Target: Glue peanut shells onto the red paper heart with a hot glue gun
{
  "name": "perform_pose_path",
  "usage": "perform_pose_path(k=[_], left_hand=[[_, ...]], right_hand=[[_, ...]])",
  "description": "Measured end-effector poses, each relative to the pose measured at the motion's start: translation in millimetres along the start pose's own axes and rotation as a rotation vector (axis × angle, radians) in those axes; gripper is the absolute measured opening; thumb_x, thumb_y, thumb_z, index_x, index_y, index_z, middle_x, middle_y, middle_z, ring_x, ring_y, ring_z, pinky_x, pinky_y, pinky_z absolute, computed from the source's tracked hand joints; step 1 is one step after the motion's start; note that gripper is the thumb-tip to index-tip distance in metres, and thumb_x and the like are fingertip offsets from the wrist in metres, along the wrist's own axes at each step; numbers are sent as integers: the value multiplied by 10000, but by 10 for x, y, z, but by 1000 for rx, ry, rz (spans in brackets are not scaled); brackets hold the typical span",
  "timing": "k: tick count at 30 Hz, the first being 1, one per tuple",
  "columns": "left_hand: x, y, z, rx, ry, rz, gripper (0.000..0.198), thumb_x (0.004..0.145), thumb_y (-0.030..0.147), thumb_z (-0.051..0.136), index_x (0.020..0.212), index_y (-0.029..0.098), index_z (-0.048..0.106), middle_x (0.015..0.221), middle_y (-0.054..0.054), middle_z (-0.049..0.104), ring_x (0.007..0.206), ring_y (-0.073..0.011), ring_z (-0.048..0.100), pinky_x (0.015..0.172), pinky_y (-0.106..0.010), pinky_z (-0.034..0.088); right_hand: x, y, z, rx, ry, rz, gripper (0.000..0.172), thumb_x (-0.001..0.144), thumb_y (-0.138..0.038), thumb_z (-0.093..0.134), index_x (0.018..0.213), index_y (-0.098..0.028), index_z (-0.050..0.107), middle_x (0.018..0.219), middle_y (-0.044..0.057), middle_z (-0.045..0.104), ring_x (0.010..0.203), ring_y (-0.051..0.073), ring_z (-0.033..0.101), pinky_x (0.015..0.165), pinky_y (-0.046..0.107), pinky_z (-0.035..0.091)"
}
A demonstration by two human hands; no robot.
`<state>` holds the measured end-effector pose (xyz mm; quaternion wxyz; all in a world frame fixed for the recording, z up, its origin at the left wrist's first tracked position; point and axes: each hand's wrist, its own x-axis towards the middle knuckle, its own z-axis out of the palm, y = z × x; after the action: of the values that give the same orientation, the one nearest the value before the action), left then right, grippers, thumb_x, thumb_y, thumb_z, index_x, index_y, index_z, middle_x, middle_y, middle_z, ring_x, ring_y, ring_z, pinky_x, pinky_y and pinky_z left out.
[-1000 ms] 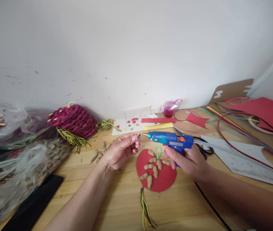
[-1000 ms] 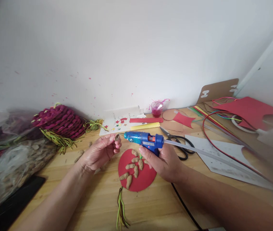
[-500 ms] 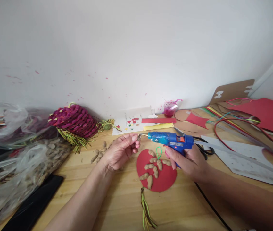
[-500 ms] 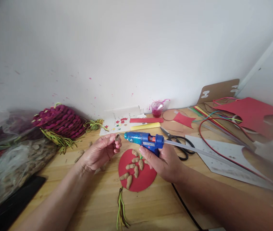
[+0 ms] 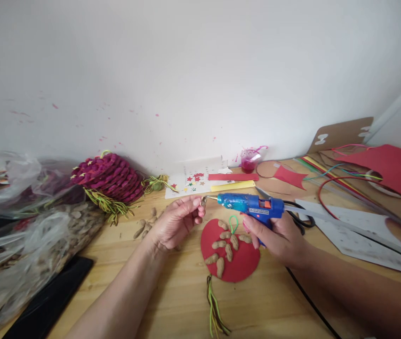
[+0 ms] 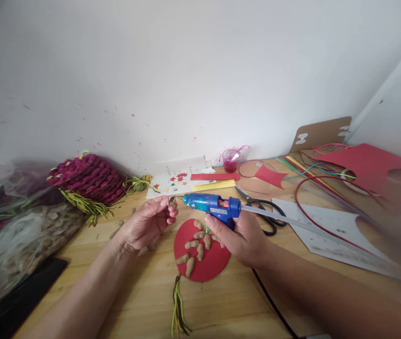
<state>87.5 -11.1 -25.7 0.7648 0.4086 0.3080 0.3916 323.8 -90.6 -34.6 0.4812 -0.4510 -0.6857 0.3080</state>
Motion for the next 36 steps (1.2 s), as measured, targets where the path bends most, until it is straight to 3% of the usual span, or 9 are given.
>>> perform_pose_path(k=[19,26,36], left_hand=[[-5,34,34,-70,56,-5,353,651,333,921,744,129,648,667,19,530,612,-72,495,557,-183,401],[-12,3,60,-126,61,-13,331,639,280,929,760,137,656,648,29,525,614,-69,500,549,-177,399],[0,2,70,-120,79,-15,358,617,287,938,782,130,662,659,37,519,615,-67,503,541,-176,396]], right_hand=[[-29,92,2,40,13,44,283,1000,-385,572,786,-203,607,579,-19,572,482,117,518,485,256,424],[-38,-25,26,41,-68,-36,264,988,-339,586,752,-227,623,551,-14,597,493,136,560,499,273,441],[-10,-102,26,11,-63,-44,372,991,-391,574,649,-244,586,497,-13,585,462,136,549,467,276,422]])
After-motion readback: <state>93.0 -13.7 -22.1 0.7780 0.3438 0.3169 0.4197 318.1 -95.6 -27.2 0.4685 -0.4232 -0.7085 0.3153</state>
